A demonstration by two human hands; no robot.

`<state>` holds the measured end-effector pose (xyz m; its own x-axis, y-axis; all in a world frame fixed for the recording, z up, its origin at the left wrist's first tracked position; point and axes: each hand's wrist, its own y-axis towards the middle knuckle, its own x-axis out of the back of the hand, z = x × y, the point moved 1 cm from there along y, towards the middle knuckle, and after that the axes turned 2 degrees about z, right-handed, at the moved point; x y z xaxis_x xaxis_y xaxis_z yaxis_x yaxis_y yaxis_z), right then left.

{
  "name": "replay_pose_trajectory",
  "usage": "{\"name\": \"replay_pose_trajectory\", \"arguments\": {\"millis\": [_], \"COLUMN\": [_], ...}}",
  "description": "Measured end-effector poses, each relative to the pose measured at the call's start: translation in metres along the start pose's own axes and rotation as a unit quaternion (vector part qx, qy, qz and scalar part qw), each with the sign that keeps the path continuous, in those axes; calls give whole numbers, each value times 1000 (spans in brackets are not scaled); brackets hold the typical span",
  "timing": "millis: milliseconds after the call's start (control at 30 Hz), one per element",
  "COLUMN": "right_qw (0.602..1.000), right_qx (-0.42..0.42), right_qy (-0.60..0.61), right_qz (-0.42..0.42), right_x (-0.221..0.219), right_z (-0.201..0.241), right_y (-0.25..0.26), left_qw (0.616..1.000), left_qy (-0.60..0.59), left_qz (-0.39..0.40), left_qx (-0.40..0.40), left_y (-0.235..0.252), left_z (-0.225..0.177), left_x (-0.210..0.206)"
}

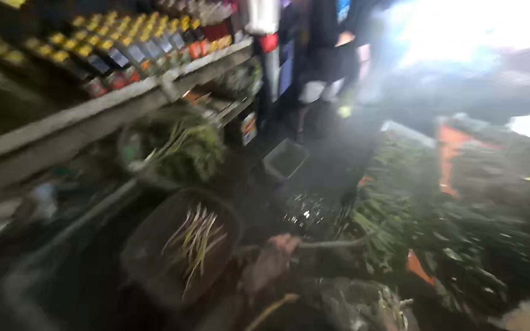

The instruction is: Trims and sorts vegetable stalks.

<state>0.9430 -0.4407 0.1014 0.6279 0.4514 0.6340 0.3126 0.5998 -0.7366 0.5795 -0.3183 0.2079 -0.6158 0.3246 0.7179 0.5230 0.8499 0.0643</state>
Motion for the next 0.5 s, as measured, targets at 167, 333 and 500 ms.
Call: {"name": "replay_pose_trajectory", "arguments": {"millis": [167,333,500], "right_qw": [986,974,960], "right_qx": [84,108,97], "right_qy": [-140,-182,-241], "right_qz": [33,77,104], "right_x": [-10,-14,-22], "right_z": [26,86,185], "right_y": [73,86,52], "left_qw": [962,903,866], "left_qy": [-18,-50,-54], "left_qz": [52,32,6], "left_qx": [266,425,497], "left_y": [-53,-122,-150], "left_z": [81,152,204], "left_x": [-20,-10,35]}}
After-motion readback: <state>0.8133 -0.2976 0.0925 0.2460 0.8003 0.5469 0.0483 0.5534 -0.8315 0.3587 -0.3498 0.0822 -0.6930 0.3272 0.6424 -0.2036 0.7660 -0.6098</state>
